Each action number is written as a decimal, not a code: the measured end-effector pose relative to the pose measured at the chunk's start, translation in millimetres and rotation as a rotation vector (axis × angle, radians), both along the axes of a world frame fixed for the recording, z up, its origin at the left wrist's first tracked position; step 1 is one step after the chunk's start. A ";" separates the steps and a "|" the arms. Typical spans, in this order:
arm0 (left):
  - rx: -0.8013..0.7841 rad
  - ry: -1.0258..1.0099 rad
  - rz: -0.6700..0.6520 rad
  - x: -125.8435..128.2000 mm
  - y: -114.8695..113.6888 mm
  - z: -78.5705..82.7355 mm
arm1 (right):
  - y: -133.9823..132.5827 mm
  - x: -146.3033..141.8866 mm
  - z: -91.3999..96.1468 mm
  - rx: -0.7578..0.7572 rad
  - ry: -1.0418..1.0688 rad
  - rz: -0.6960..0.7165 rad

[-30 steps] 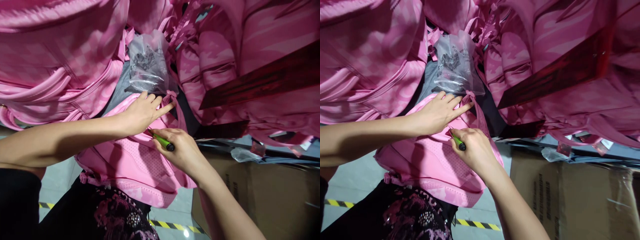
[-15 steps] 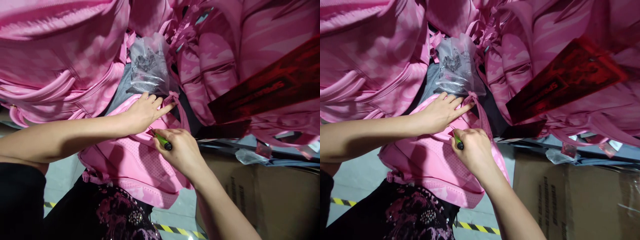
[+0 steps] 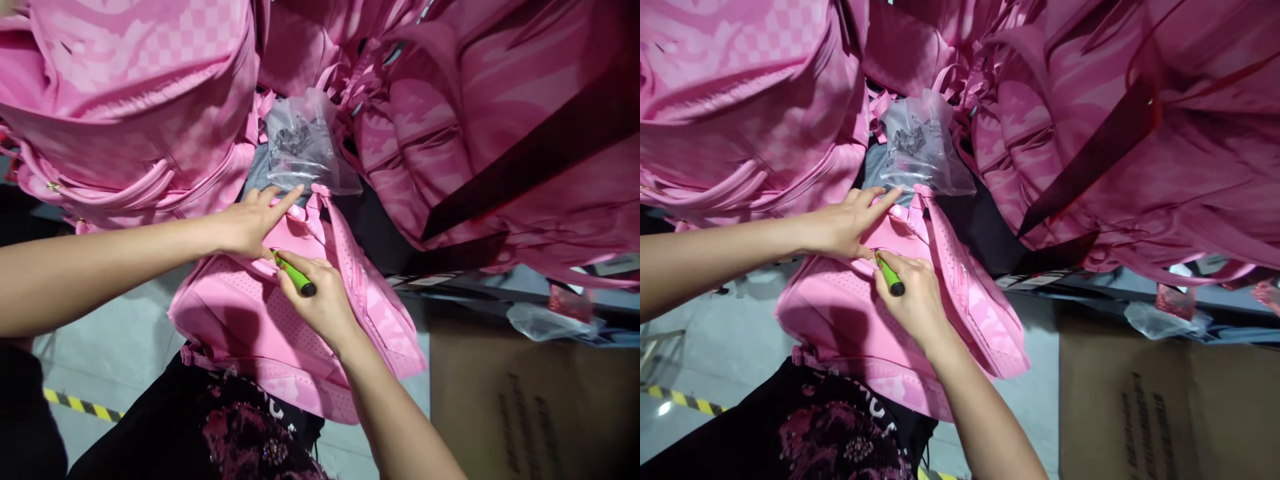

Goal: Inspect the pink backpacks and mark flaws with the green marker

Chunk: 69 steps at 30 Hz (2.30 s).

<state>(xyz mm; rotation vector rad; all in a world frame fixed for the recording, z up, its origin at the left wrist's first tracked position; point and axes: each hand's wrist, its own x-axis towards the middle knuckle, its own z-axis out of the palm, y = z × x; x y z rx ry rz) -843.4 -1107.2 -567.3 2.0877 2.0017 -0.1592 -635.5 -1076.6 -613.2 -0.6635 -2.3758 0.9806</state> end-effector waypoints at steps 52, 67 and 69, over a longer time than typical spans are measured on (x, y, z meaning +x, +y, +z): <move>-0.290 -0.038 0.020 -16.9 7.7 2.3 | 8.9 -21.0 3.7 -0.358 -0.053 0.071; -0.229 -0.039 0.003 -19.1 6.0 -5.2 | 5.0 -37.6 3.7 -0.225 -0.080 0.075; -0.230 -0.046 0.000 -19.7 5.4 -5.9 | 5.2 -38.8 5.9 -0.218 -0.090 0.050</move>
